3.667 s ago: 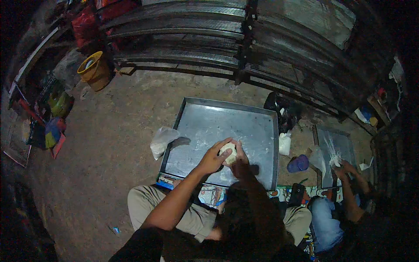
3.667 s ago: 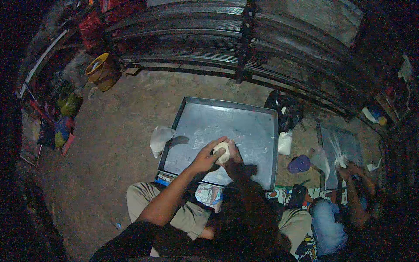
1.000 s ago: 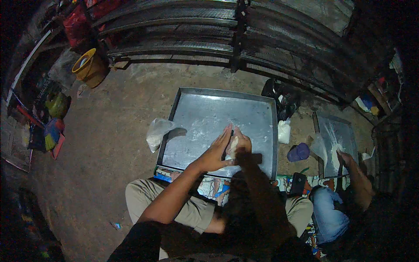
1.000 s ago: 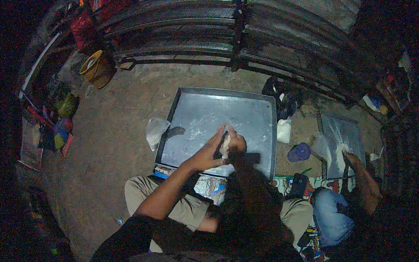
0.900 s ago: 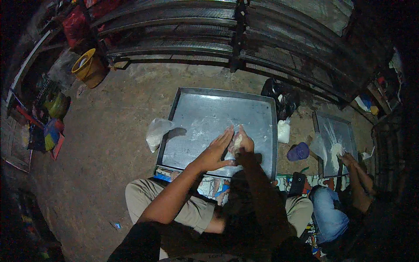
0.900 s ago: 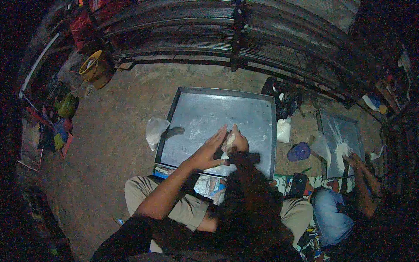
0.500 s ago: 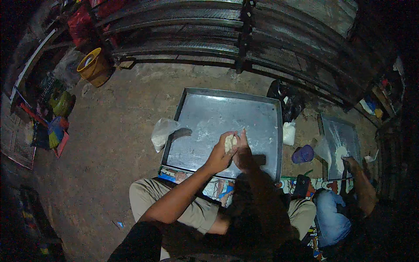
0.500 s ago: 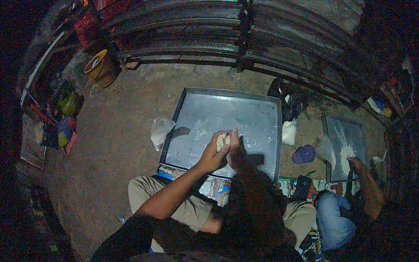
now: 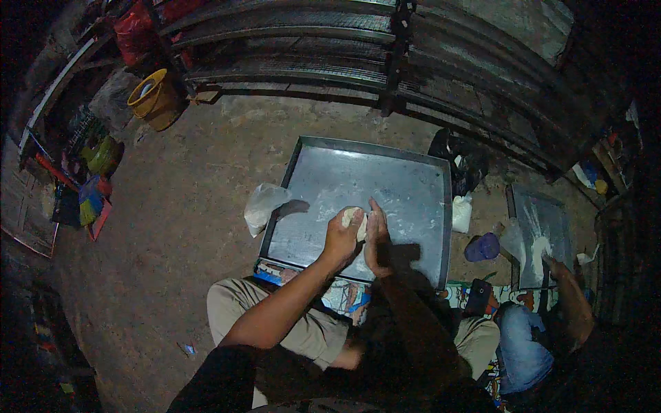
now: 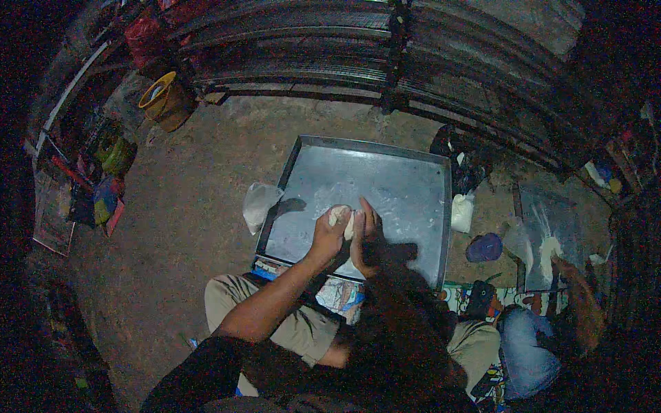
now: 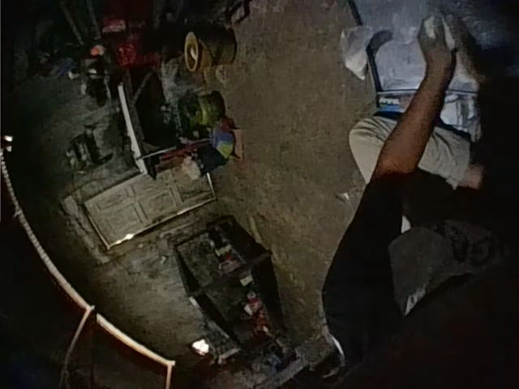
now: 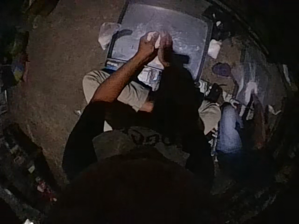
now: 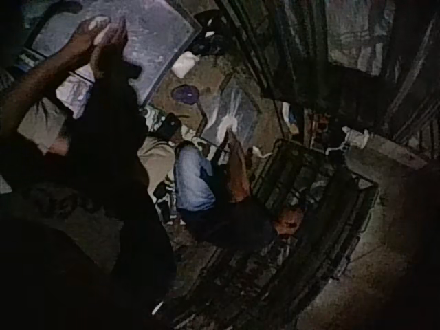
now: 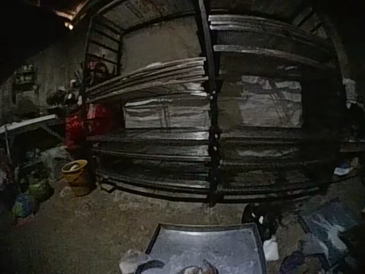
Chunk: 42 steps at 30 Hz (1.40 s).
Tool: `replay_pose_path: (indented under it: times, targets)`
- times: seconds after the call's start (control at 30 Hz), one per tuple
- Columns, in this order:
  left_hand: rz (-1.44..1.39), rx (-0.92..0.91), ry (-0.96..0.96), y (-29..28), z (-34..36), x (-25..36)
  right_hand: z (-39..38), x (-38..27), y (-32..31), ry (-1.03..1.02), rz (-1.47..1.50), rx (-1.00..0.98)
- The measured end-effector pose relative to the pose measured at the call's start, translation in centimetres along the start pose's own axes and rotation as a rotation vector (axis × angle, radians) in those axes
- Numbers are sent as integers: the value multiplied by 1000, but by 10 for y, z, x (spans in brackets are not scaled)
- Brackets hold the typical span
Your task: The person, while sitting, uses their hands to knead and shape pieces of dough on a metal tray, using flour to prevent sticking.
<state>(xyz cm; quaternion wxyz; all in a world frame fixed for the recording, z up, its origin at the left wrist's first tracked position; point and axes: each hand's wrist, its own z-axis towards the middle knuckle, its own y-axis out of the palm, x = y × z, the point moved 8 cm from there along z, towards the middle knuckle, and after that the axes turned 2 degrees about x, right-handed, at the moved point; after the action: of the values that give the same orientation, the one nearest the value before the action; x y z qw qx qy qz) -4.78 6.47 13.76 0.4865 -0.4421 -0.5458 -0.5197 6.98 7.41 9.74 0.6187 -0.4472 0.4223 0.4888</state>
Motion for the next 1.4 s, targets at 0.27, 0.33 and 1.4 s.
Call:
replay_pose_path:
  times: [0.27,0.33,1.4]
  targets:
    - [415,-378,367,36,-22,-21,-20,42,-4,330,1055,-119]
    - [539,-554,338,48,-23,-19,-21,42,-2,513,1372,-156]
    - [542,-324,188,7,1,-27,-10,11,0,853,679,-166]
